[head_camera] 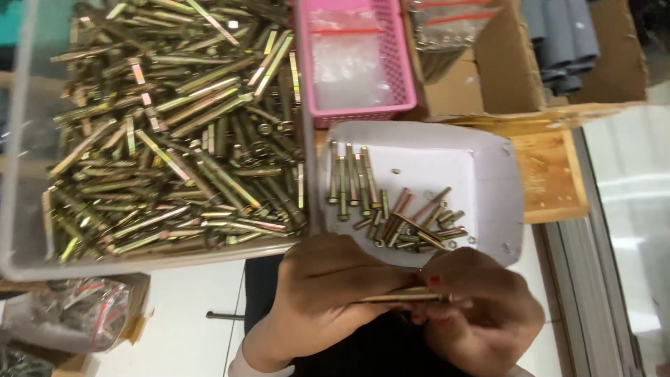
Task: The person sorts brass-colored metal fasteners from a large plastic bin into a white tray, then transfers them into small plastic bags. The person handles the fasteners by hand, arranging them in the tray before bagging them.
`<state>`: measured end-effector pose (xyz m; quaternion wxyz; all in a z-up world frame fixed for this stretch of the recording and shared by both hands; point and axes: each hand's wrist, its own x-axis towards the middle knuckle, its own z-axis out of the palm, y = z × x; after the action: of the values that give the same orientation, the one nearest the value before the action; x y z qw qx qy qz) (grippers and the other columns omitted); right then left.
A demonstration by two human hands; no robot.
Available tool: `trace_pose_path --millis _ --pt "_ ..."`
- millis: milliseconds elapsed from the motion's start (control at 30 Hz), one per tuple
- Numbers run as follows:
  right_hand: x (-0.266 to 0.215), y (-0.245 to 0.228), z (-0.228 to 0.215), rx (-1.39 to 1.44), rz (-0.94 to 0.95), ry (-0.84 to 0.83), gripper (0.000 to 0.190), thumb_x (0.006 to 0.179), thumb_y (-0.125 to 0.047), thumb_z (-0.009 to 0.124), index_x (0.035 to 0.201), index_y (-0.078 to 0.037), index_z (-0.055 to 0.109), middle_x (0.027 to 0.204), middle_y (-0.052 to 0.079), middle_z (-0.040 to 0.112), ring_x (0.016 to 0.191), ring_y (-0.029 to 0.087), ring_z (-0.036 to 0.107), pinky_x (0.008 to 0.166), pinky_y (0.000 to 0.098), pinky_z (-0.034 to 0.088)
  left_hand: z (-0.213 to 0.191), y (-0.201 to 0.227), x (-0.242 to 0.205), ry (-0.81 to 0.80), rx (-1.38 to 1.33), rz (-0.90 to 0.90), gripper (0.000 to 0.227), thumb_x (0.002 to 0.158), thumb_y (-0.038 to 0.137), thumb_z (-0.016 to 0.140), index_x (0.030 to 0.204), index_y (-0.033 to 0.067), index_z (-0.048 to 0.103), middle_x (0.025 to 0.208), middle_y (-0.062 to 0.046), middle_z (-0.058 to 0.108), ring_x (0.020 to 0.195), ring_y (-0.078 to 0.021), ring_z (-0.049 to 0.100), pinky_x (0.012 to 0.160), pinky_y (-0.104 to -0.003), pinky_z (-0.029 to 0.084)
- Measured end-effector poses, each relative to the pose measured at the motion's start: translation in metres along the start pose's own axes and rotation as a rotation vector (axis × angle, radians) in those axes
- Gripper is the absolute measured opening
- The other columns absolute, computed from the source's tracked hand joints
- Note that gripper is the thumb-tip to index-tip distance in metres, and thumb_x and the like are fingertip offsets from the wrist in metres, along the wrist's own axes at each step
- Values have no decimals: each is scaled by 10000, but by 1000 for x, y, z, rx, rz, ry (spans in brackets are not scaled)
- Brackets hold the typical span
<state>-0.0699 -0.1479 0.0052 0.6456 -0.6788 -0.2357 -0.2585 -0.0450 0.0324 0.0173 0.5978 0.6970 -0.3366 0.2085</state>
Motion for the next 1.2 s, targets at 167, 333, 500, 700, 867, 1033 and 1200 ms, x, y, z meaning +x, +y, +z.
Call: trace_pose_path --millis 167,333,500,700,867,1033,1200 --pt "-3 -1 -21 -229 332 198 366 863 -347 715 939 1 635 757 135 668 563 149 640 540 210 509 27 -19 12 -132 -58 -45 176 1005 162 696 1170 98 687 1010 -57 771 826 -216 768 735 -337 600" --pt "5 14 -60 -340 537 -14 368 906 -327 630 1040 14 651 868 109 738 659 182 758 608 270 652 37 -28 23 -260 177 -120 104 1002 168 667 1068 103 715 851 -27 722 667 -235 673 575 -366 488" --pt "8 19 -68 -484 504 -164 193 933 -209 622 890 -32 687 755 59 755 623 147 791 595 206 609 40 -27 22 -311 281 -202 123 972 230 689 1047 144 735 887 16 775 686 -246 711 602 -374 498" --pt "6 26 -72 -396 393 -257 21 923 -48 645 935 -40 660 891 75 709 828 199 673 771 274 543 43 -24 20 -282 314 -241 132 985 218 647 1048 161 749 872 18 779 654 -264 701 585 -376 513" --pt "10 24 -74 -510 317 -370 240 886 -66 680 1121 -84 637 1129 98 609 937 206 647 863 299 569 42 -23 20 -285 351 -246 131 985 214 639 1002 143 748 884 28 778 673 -237 704 599 -371 501" --pt "15 21 -69 -498 484 -285 287 945 -319 617 1064 -63 669 926 39 696 785 140 699 751 257 551 43 -25 18 -262 398 -262 144 977 235 649 1029 168 766 921 31 790 730 -225 730 605 -357 512" --pt "18 25 -64 -578 385 -441 338 1052 -210 400 799 -85 587 673 21 593 597 203 560 587 327 415 43 -27 16 -268 424 -257 150 975 241 653 1043 178 771 956 27 795 763 -229 735 642 -363 525"
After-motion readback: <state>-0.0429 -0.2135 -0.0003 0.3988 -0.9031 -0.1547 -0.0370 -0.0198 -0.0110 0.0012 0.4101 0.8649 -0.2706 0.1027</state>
